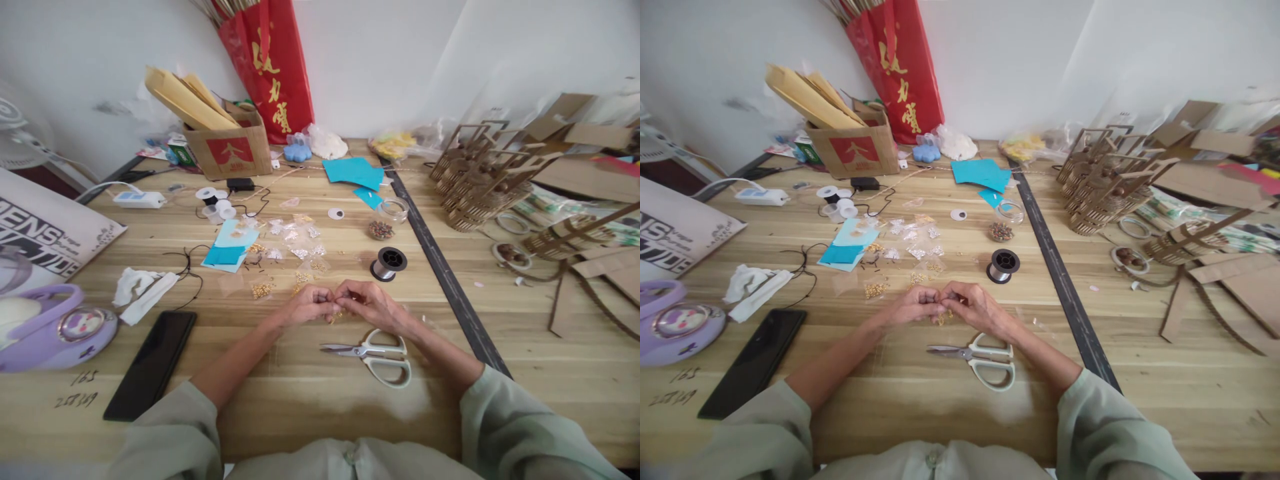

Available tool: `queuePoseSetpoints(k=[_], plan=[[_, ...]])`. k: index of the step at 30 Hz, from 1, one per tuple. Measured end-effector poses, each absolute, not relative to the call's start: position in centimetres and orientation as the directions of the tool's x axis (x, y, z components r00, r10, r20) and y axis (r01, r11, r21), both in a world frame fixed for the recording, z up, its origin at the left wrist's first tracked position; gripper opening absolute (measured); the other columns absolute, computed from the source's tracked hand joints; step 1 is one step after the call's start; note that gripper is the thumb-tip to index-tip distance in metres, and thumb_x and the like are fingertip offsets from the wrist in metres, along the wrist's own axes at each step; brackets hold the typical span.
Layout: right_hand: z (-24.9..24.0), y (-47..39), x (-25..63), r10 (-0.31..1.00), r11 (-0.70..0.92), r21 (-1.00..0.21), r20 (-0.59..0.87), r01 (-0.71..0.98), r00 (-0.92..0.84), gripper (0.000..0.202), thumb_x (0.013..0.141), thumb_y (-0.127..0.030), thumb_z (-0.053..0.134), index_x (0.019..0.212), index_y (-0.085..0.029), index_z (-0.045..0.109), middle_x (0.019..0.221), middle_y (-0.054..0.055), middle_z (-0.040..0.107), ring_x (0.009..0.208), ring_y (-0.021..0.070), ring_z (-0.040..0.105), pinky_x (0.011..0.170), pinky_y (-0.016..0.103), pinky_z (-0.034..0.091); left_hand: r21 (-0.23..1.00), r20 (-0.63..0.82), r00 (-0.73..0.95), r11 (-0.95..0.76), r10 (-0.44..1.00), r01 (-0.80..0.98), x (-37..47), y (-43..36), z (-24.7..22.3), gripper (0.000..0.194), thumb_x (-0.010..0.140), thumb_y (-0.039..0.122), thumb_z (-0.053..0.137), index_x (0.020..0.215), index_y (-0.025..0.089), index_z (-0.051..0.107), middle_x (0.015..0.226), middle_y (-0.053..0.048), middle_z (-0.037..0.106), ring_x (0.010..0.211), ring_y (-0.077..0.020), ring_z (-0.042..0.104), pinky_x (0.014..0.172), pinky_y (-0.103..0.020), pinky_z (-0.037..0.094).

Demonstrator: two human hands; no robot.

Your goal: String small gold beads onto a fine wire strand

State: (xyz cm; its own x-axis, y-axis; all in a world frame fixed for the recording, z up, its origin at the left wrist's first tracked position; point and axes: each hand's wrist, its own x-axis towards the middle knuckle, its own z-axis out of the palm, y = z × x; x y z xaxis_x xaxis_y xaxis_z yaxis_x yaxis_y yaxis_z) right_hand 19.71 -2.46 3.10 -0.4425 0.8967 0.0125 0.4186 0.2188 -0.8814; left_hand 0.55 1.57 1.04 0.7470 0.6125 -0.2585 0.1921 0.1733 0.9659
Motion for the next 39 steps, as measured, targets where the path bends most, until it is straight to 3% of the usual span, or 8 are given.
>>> queuePoseSetpoints(k=[11, 24, 30, 39], plan=[[3.0, -2.1, 19.4, 0.897, -0.033, -0.974, -0.128, 0.225, -0.423, 0.025, 0.081, -0.034, 0.061, 0.093, -0.012, 0.061, 0.070, 0.002, 0.060, 0.056, 0.0078, 0.051, 0.051, 0.019, 0.044, 0.944, -0.270, 0.658, 0.328, 0.703, 0.036, 0.7, 1.4, 0.7, 0.034, 0.070, 0.043, 0.069, 0.070, 0.013, 0.054, 0.056, 0.003, 0.054, 0.040, -0.0022, 0.030, 0.040, -0.019, 0.014], [2.2, -2.0, 19.3, 0.896, -0.054, -0.962, -0.166, 0.269, -0.413, 0.019, 0.079, -0.031, 0.061, 0.080, -0.012, 0.060, 0.058, -0.002, 0.054, 0.049, 0.0063, 0.046, 0.046, 0.017, 0.034, 0.956, -0.250, 0.622, 0.291, 0.742, 0.036, 1.0, 0.8, 1.1, 0.033, 0.071, 0.043, 0.068, 0.071, 0.013, 0.054, 0.058, 0.003, 0.054, 0.045, -0.0035, 0.036, 0.042, -0.017, 0.019], [2.0, -1.9, 19.5, 0.885, -0.054, -0.979, -0.139, 0.199, -0.445, 0.016, 0.078, -0.028, 0.061, 0.077, -0.013, 0.058, 0.060, -0.003, 0.053, 0.051, 0.0062, 0.044, 0.048, 0.018, 0.033, 0.962, -0.223, 0.619, 0.273, 0.753, 0.015, 1.0, 0.9, 1.0, 0.033, 0.069, 0.042, 0.069, 0.070, 0.012, 0.056, 0.058, 0.003, 0.054, 0.042, -0.0026, 0.032, 0.040, -0.018, 0.018], [2.5, -2.0, 19.1, 0.892, -0.138, -0.982, -0.181, 0.132, -0.414, 0.009, 0.072, -0.020, 0.060, 0.070, -0.013, 0.056, 0.056, -0.004, 0.053, 0.047, 0.0056, 0.044, 0.047, 0.018, 0.034, 0.927, -0.265, 0.643, 0.372, 0.719, -0.034, 1.0, 1.0, 0.6, 0.031, 0.067, 0.039, 0.072, 0.069, 0.011, 0.058, 0.057, 0.003, 0.056, 0.040, -0.0013, 0.030, 0.040, -0.020, 0.013]])
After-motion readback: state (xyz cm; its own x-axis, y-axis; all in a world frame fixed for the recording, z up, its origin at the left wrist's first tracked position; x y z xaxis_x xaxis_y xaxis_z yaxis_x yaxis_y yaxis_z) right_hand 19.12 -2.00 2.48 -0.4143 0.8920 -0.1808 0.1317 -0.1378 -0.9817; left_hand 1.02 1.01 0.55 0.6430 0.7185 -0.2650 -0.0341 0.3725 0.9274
